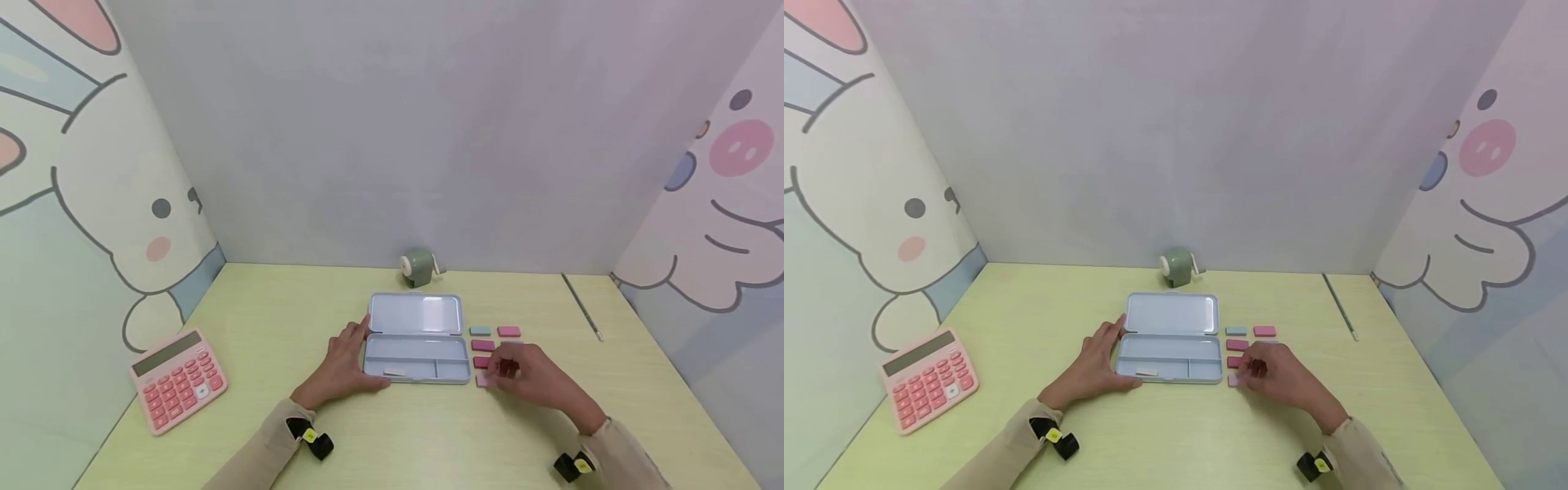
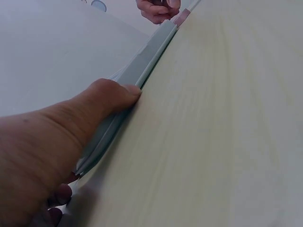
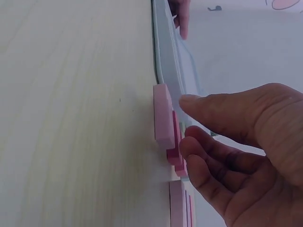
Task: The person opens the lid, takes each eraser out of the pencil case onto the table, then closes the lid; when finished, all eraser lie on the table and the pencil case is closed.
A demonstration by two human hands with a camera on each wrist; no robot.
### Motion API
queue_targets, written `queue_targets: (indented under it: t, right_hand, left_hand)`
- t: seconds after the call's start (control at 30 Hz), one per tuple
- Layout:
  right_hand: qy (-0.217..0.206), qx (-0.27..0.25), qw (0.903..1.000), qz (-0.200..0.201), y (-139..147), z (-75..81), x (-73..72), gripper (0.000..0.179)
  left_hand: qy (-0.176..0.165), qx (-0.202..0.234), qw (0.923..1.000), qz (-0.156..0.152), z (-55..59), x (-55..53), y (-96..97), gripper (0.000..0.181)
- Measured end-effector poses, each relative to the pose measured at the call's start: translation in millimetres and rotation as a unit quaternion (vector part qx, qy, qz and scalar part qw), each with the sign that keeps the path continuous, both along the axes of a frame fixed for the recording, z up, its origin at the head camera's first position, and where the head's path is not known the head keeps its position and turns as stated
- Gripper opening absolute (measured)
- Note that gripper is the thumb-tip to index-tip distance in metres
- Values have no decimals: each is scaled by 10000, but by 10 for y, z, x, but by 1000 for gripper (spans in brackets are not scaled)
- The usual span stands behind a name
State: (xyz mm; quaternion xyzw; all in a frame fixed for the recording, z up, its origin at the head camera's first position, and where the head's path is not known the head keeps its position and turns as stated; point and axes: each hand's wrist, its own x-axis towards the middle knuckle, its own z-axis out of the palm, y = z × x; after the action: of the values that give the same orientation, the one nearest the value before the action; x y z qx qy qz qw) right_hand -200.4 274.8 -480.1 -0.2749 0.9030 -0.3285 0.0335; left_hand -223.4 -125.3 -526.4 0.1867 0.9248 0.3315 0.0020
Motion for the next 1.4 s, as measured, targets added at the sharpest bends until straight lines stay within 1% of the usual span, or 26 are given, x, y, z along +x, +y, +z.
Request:
queue_targets:
  t: [0.13,0.23,0.33,0.57,0.7,0.83,1.0,1.17,1.4]
  right_hand:
    - [101,-229,9992,305,-144,10,-63,15]
    - [183,-233,9982,514,-297,36,-116,14]
    - [128,-145,9979,624,-462,90,-155,9]
    - [-167,-38,9966,806,-877,166,-246,6]
    - [-221,-49,9944,1033,-1047,183,-302,7]
    - [-203,-42,9920,1246,-1171,190,-354,7]
    - [-171,110,9904,1364,-1306,150,-393,7]
    - [-202,276,9896,1399,-1444,108,-408,7]
    - [-197,427,9884,1441,-1579,73,-417,7]
  left_hand:
    - [-54,-38,10000,-6,2,-3,-7,135]
    - [16,-83,10000,-15,-7,-13,-13,135]
    - [79,-63,9999,-31,-18,-21,-9,135]
    - [-86,-26,10000,-25,-11,-19,-4,135]
    - [-191,10,9998,31,-1,-8,-2,135]
    - [-199,40,9998,62,-1,1,2,135]
    - [-165,51,9998,57,-21,5,1,135]
    - [-93,2,10000,28,-28,8,-3,134]
    - [32,-87,10000,-30,-30,-16,-12,134]
